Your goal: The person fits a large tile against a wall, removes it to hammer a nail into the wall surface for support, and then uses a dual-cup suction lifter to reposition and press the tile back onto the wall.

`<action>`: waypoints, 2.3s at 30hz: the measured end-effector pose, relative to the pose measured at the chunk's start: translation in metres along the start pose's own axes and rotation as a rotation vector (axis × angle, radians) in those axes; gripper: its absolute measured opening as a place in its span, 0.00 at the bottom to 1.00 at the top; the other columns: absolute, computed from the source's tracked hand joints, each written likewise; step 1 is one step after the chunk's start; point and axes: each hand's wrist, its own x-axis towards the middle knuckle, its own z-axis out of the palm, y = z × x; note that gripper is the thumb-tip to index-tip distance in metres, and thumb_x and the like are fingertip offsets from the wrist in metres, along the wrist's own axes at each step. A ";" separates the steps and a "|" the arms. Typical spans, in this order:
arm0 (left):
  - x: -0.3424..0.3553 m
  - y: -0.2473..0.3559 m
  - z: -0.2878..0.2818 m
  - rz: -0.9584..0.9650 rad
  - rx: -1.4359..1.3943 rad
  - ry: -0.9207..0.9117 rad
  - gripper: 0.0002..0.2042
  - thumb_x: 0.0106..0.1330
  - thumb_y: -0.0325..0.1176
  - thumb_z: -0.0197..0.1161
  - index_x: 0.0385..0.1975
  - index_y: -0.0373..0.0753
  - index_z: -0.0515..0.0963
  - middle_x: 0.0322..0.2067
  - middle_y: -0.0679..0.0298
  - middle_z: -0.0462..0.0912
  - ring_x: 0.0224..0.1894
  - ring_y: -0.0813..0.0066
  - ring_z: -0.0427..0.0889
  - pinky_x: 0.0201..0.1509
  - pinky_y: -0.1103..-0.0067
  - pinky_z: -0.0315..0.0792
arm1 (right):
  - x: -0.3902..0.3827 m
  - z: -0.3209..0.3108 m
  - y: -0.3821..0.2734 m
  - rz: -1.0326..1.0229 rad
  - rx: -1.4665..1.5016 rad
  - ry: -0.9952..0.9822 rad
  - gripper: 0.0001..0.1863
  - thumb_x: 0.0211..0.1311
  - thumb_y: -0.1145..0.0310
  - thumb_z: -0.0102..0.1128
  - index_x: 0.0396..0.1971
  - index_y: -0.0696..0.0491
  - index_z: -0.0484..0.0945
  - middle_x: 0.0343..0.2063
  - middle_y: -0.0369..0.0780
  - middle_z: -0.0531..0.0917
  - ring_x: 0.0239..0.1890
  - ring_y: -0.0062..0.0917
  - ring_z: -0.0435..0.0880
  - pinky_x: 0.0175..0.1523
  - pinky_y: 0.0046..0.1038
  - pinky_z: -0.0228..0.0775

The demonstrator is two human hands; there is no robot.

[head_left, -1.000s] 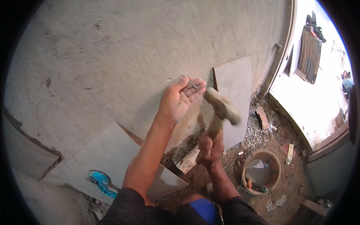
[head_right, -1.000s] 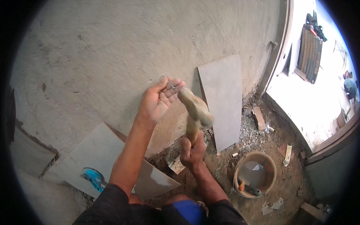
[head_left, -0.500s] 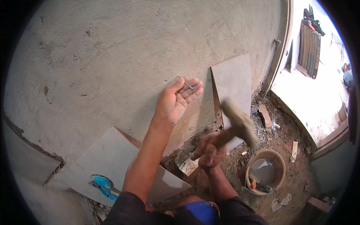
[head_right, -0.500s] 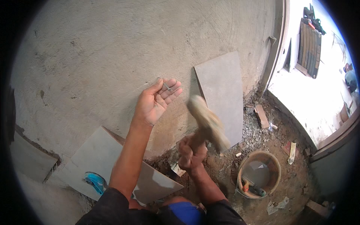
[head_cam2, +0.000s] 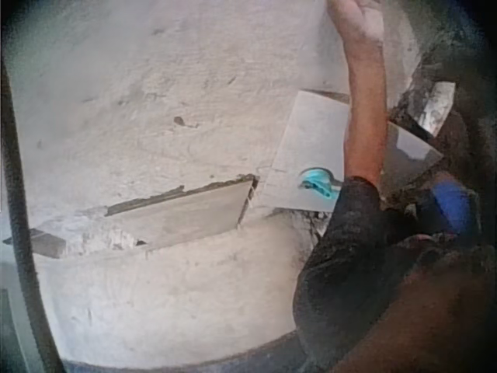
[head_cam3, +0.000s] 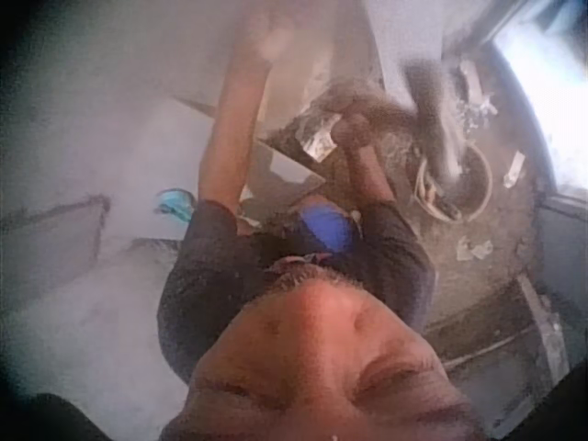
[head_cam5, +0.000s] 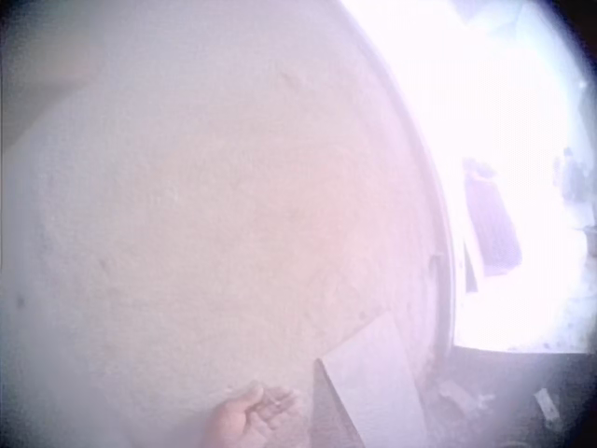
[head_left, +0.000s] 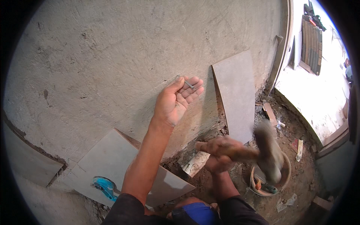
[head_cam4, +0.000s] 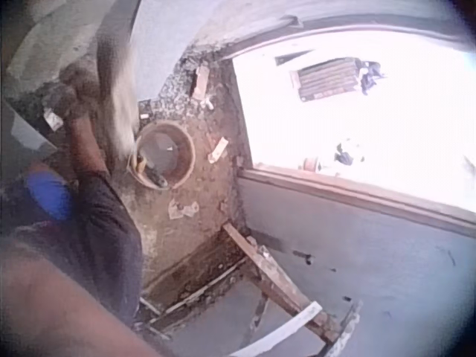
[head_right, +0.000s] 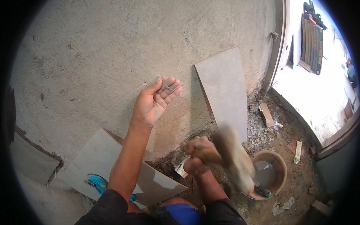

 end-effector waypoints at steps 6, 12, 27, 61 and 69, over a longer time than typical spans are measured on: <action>0.003 -0.005 -0.003 0.004 0.021 -0.028 0.09 0.74 0.32 0.50 0.41 0.33 0.73 0.43 0.49 0.81 0.53 0.55 0.80 0.64 0.59 0.72 | 0.009 0.008 0.030 0.288 -0.678 -0.087 0.16 0.66 0.57 0.53 0.42 0.56 0.73 0.22 0.36 0.76 0.22 0.23 0.73 0.26 0.30 0.67; 0.000 -0.002 -0.004 0.026 0.025 -0.010 0.09 0.74 0.33 0.49 0.41 0.33 0.72 0.43 0.50 0.81 0.53 0.57 0.80 0.62 0.61 0.74 | 0.009 -0.011 0.000 -0.014 -0.120 -0.017 0.17 0.63 0.59 0.59 0.39 0.59 0.73 0.20 0.40 0.79 0.19 0.22 0.74 0.28 0.29 0.70; 0.005 -0.005 0.003 0.028 0.019 -0.031 0.09 0.74 0.32 0.49 0.42 0.32 0.73 0.43 0.51 0.81 0.53 0.56 0.80 0.64 0.59 0.71 | 0.025 0.016 -0.008 -0.139 0.002 0.002 0.16 0.67 0.51 0.51 0.40 0.50 0.68 0.19 0.34 0.72 0.21 0.22 0.72 0.27 0.27 0.70; 0.001 -0.008 0.005 0.066 0.008 0.064 0.08 0.74 0.31 0.48 0.41 0.33 0.72 0.44 0.47 0.80 0.53 0.53 0.79 0.64 0.60 0.72 | 0.016 0.001 -0.015 0.020 -0.126 0.050 0.26 0.67 0.47 0.51 0.39 0.59 0.72 0.20 0.37 0.77 0.21 0.22 0.74 0.28 0.23 0.67; 0.004 -0.003 0.003 0.103 0.063 0.029 0.08 0.73 0.30 0.51 0.41 0.32 0.72 0.44 0.49 0.81 0.54 0.54 0.79 0.66 0.57 0.70 | 0.023 -0.009 0.020 0.229 -0.660 -0.139 0.20 0.66 0.56 0.54 0.47 0.56 0.71 0.21 0.39 0.76 0.20 0.24 0.74 0.24 0.29 0.68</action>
